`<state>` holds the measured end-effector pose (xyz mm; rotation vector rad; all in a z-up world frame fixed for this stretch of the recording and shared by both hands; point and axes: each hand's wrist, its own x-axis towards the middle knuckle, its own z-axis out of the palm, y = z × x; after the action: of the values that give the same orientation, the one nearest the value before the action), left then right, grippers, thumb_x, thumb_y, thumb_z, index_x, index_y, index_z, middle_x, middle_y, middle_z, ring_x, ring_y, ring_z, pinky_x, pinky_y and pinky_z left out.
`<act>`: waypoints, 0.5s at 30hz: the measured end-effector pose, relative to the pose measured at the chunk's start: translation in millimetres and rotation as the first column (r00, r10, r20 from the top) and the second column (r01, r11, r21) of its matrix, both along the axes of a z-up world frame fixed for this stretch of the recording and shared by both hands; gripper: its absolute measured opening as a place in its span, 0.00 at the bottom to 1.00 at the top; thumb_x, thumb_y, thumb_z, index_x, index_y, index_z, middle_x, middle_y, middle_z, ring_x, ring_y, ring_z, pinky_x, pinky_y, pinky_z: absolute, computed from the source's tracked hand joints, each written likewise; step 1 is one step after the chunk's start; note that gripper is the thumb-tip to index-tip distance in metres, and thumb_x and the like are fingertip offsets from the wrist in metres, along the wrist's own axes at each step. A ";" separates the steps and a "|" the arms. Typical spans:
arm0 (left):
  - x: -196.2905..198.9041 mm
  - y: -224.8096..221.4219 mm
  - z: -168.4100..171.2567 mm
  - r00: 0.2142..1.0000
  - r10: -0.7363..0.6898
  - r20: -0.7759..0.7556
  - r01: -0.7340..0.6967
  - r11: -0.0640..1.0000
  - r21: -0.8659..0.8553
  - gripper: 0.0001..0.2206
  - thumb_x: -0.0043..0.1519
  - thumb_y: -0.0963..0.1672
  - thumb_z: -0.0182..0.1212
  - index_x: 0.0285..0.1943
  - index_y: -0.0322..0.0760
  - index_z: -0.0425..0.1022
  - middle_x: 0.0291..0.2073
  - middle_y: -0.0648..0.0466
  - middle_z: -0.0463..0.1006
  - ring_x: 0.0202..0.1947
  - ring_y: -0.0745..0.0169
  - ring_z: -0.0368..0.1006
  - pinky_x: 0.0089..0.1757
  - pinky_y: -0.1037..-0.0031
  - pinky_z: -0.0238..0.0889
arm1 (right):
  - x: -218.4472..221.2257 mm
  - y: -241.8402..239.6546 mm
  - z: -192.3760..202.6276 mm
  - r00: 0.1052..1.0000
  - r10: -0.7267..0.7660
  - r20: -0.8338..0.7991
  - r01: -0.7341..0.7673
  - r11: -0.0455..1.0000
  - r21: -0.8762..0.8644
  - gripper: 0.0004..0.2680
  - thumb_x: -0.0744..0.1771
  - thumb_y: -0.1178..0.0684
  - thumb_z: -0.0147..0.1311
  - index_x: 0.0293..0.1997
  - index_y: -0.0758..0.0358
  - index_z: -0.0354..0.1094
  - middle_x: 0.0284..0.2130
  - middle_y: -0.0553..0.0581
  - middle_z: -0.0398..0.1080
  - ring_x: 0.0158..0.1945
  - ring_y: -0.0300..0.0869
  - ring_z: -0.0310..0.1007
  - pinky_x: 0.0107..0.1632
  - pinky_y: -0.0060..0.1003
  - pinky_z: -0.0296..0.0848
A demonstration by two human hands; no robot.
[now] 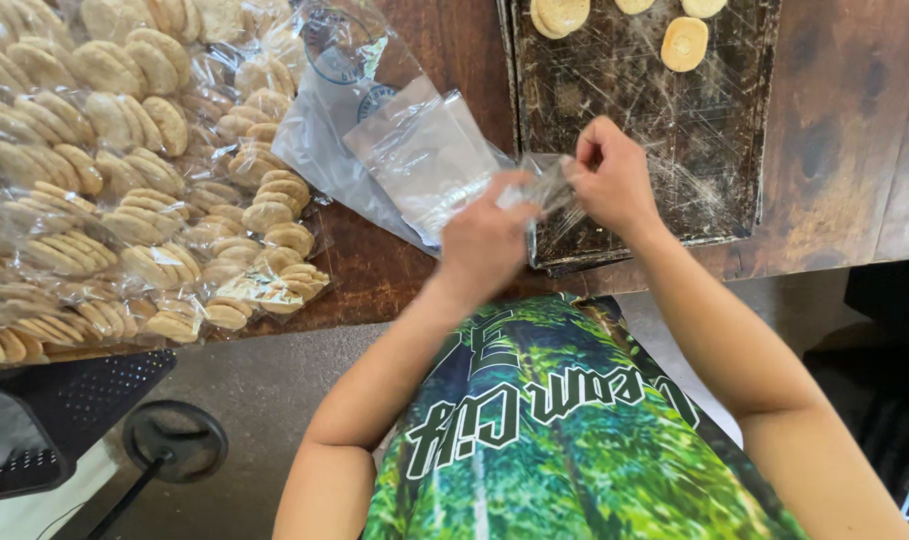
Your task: The person picks up baked cookies from a tray by hand and places them into a small plastic bag one at a time.
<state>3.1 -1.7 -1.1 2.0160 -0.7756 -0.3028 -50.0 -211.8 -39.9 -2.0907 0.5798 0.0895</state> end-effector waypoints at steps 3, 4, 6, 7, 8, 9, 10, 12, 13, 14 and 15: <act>35.2 16.0 -9.1 0.983 0.128 0.133 -0.155 0.964 0.216 0.22 0.55 0.38 0.55 0.59 0.43 0.80 0.64 0.54 0.75 0.48 0.50 0.80 0.45 0.62 0.73 | 8.5 -32.6 -5.3 0.994 0.107 -0.022 -0.106 0.994 0.009 0.11 0.66 0.53 0.64 0.46 0.63 0.64 0.38 0.55 0.71 0.40 0.41 0.70 0.43 0.39 0.71; 42.5 24.6 -8.6 0.973 0.171 0.155 -0.197 0.965 0.172 0.23 0.56 0.37 0.55 0.62 0.40 0.78 0.65 0.54 0.75 0.51 0.52 0.80 0.48 0.64 0.74 | 11.4 -44.7 -13.6 0.990 0.138 -0.030 -0.136 0.989 0.064 0.16 0.66 0.47 0.66 0.52 0.62 0.64 0.44 0.53 0.70 0.45 0.42 0.72 0.47 0.41 0.71; 48.7 33.4 -6.8 0.961 0.217 0.174 -0.240 0.963 0.126 0.24 0.57 0.37 0.54 0.65 0.37 0.77 0.66 0.54 0.74 0.55 0.53 0.79 0.51 0.66 0.74 | 33.5 -84.2 -40.6 0.976 -0.200 -0.087 0.159 0.924 -0.348 0.18 0.69 0.46 0.60 0.61 0.62 0.60 0.49 0.56 0.67 0.51 0.46 0.70 0.53 0.48 0.69; 49.0 35.2 -6.1 0.963 0.258 0.073 -0.262 0.963 0.064 0.24 0.57 0.36 0.53 0.65 0.35 0.76 0.65 0.52 0.75 0.55 0.56 0.80 0.47 0.71 0.74 | 42.6 -99.0 -57.6 0.969 -0.246 0.030 0.224 0.817 -0.532 0.20 0.66 0.49 0.62 0.60 0.64 0.59 0.49 0.61 0.65 0.51 0.52 0.66 0.49 0.49 0.69; 47.8 35.7 -5.6 0.957 0.290 -0.032 -0.290 0.957 0.004 0.25 0.57 0.34 0.51 0.65 0.34 0.76 0.65 0.50 0.76 0.55 0.58 0.80 0.43 0.76 0.74 | 46.4 -110.9 -73.9 0.952 -0.263 0.154 0.295 0.669 -0.682 0.22 0.63 0.51 0.63 0.59 0.67 0.58 0.50 0.67 0.63 0.50 0.57 0.62 0.46 0.49 0.69; 46.1 35.2 -4.7 0.957 0.289 -0.032 -0.289 0.957 0.005 0.25 0.57 0.34 0.51 0.65 0.34 0.76 0.65 0.50 0.76 0.55 0.58 0.80 0.43 0.76 0.74 | 45.4 -118.0 -89.9 0.952 -0.264 0.154 0.296 0.670 -0.681 0.22 0.63 0.51 0.63 0.59 0.67 0.58 0.50 0.67 0.63 0.50 0.57 0.62 0.46 0.49 0.69; 43.7 34.9 -3.9 0.952 0.289 -0.103 -0.294 0.955 -0.036 0.25 0.56 0.33 0.51 0.64 0.32 0.76 0.64 0.48 0.77 0.48 0.62 0.80 0.39 0.78 0.70 | 45.4 -123.5 -105.6 0.951 -0.260 0.170 0.297 0.600 -0.743 0.20 0.63 0.49 0.64 0.57 0.66 0.60 0.47 0.66 0.63 0.52 0.60 0.62 0.45 0.53 0.69; 43.9 34.9 -4.6 0.944 0.281 -0.173 -0.299 0.951 -0.083 0.25 0.56 0.32 0.51 0.64 0.30 0.76 0.64 0.47 0.77 0.42 0.66 0.79 0.34 0.81 0.66 | 49.2 -141.6 -131.2 0.948 -0.255 0.191 0.301 0.519 -0.800 0.19 0.63 0.48 0.65 0.54 0.64 0.63 0.44 0.65 0.64 0.54 0.62 0.63 0.45 0.58 0.69; 41.4 38.3 -4.6 0.909 0.282 -0.308 -0.336 0.932 -0.138 0.24 0.56 0.32 0.50 0.63 0.30 0.76 0.64 0.46 0.76 0.36 0.71 0.76 0.33 0.82 0.68 | 48.0 -153.5 -140.4 0.959 -0.244 0.146 0.263 0.569 -0.779 0.14 0.67 0.50 0.61 0.55 0.61 0.63 0.46 0.62 0.65 0.52 0.56 0.64 0.47 0.54 0.68; 40.3 41.9 -5.5 0.858 0.269 -0.438 -0.380 0.906 -0.187 0.24 0.56 0.32 0.48 0.63 0.30 0.76 0.65 0.46 0.75 0.29 0.76 0.73 0.32 0.83 0.70 | 44.1 -166.7 -145.8 0.968 -0.230 0.100 0.225 0.617 -0.754 0.09 0.71 0.53 0.57 0.56 0.57 0.64 0.48 0.58 0.66 0.50 0.51 0.66 0.49 0.50 0.67; 40.8 45.1 -7.5 0.854 0.275 -0.441 -0.386 0.904 -0.185 0.24 0.56 0.32 0.48 0.63 0.30 0.76 0.65 0.46 0.75 0.29 0.76 0.73 0.32 0.83 0.70 | 39.2 -182.5 -146.1 0.970 -0.225 0.096 0.218 0.619 -0.755 0.09 0.71 0.53 0.57 0.56 0.57 0.64 0.48 0.58 0.66 0.50 0.51 0.66 0.49 0.50 0.67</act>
<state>44.0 43.4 -8.6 1.7095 -0.1819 -0.3760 -10.8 -394.3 -186.0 -2.8118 1.0087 -0.3622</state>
